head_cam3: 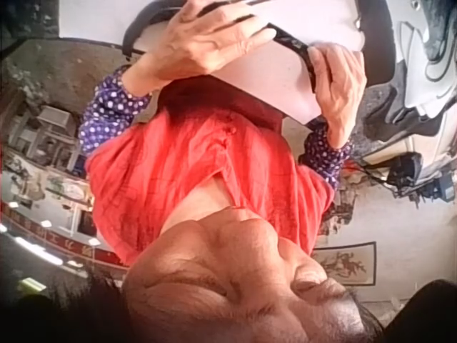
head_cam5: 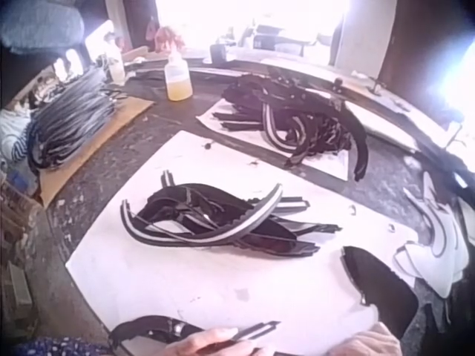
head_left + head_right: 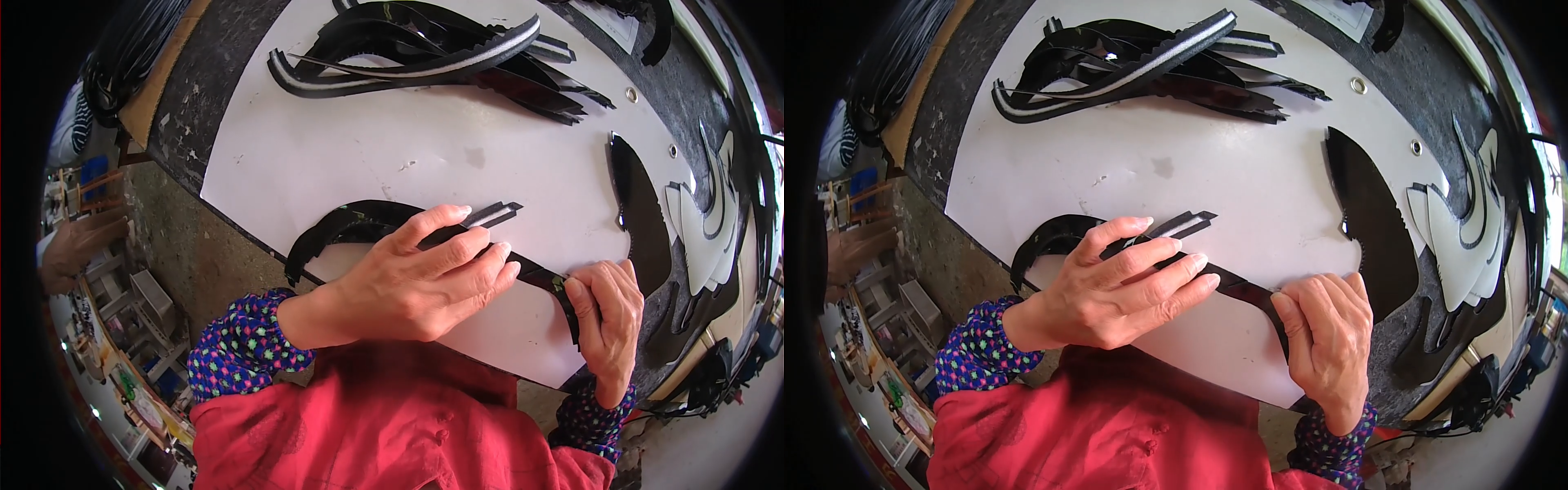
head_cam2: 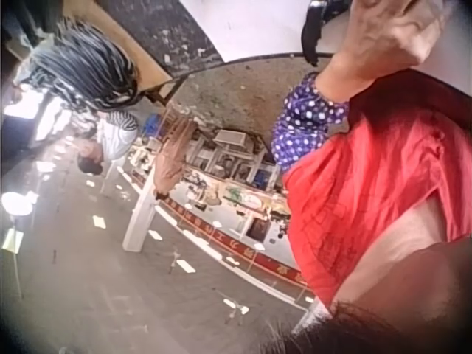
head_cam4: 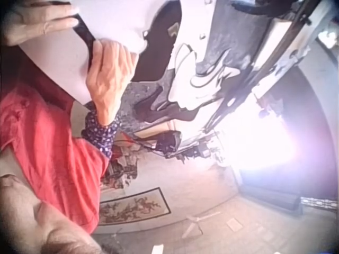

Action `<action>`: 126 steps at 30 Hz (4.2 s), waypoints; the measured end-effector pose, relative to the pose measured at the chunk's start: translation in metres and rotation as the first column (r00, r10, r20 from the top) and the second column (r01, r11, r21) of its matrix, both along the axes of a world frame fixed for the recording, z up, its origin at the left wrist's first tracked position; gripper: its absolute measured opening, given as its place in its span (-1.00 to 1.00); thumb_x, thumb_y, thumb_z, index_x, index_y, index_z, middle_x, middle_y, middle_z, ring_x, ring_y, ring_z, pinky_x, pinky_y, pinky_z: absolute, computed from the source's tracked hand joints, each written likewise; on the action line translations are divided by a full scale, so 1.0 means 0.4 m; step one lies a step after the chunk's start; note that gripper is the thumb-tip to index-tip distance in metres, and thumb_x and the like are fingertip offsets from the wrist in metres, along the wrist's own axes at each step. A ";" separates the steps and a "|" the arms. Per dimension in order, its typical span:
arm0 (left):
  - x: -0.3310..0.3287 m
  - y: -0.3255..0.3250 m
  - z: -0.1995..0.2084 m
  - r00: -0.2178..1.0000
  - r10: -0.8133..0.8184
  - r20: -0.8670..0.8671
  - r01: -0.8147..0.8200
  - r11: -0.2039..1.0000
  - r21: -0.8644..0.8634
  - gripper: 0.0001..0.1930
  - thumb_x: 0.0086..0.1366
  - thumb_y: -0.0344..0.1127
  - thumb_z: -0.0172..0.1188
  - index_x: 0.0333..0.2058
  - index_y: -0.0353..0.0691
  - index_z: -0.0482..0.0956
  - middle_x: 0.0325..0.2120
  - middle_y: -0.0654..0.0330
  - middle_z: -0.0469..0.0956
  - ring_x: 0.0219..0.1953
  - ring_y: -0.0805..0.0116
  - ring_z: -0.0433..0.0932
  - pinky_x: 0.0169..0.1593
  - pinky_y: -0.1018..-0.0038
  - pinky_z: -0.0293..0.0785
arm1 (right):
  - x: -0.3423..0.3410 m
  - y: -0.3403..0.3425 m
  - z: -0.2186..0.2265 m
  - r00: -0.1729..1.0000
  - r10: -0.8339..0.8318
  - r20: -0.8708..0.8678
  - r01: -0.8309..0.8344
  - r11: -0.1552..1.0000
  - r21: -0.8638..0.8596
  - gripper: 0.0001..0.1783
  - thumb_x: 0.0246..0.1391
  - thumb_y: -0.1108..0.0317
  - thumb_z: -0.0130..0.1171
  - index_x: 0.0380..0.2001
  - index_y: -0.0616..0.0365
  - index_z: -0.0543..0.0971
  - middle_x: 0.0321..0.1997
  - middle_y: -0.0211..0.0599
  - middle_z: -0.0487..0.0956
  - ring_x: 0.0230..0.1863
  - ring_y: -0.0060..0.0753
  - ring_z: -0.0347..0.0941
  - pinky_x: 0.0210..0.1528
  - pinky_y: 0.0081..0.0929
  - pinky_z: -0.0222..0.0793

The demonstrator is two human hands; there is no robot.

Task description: Peeling adhesive backing from black trim pieces and sticking them onto white shoe upper components.

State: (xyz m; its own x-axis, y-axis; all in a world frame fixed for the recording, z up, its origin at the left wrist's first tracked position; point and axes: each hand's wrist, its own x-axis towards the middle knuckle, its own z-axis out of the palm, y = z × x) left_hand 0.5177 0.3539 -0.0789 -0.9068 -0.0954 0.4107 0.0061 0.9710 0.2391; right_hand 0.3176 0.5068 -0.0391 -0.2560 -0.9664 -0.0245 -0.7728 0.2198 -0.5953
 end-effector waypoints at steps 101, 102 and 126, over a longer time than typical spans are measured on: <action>-0.001 0.012 -0.007 1.000 0.012 0.016 -0.011 0.999 -0.043 -0.72 0.20 -0.28 0.29 -0.09 0.03 0.73 -0.11 0.42 0.57 0.00 0.43 0.48 0.19 0.28 0.38 | 0.003 0.008 0.000 0.999 0.036 -0.020 -0.037 0.999 -0.026 -0.88 0.07 0.44 0.25 -0.48 0.19 0.53 -0.54 -0.32 0.48 -0.51 -0.26 0.36 -0.35 -0.34 0.12; 0.000 0.010 -0.005 1.000 0.007 0.025 -0.006 0.999 -0.043 -0.72 0.20 -0.28 0.29 -0.09 0.02 0.73 -0.10 0.42 0.57 0.01 0.43 0.48 0.19 0.28 0.38 | 0.000 0.008 0.002 0.999 0.036 -0.004 -0.036 0.999 -0.013 -0.88 0.08 0.44 0.25 -0.48 0.20 0.52 -0.54 -0.32 0.48 -0.51 -0.26 0.36 -0.35 -0.34 0.13; -0.001 0.012 -0.004 0.999 0.006 0.032 -0.005 1.000 -0.027 -0.71 0.19 -0.29 0.29 -0.08 0.03 0.72 -0.09 0.43 0.57 0.00 0.45 0.49 0.18 0.30 0.40 | 0.011 0.002 -0.003 0.999 0.003 -0.038 -0.004 1.000 -0.005 -0.85 0.10 0.42 0.23 -0.50 0.19 0.51 -0.56 -0.28 0.44 -0.52 -0.23 0.34 -0.34 -0.32 0.12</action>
State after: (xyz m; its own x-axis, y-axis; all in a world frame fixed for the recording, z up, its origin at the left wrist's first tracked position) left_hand 0.5174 0.3588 -0.0804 -0.9189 -0.0895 0.3841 -0.0061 0.9770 0.2131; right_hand 0.3220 0.5075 -0.0403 -0.2533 -0.9674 -0.0094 -0.7959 0.2139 -0.5664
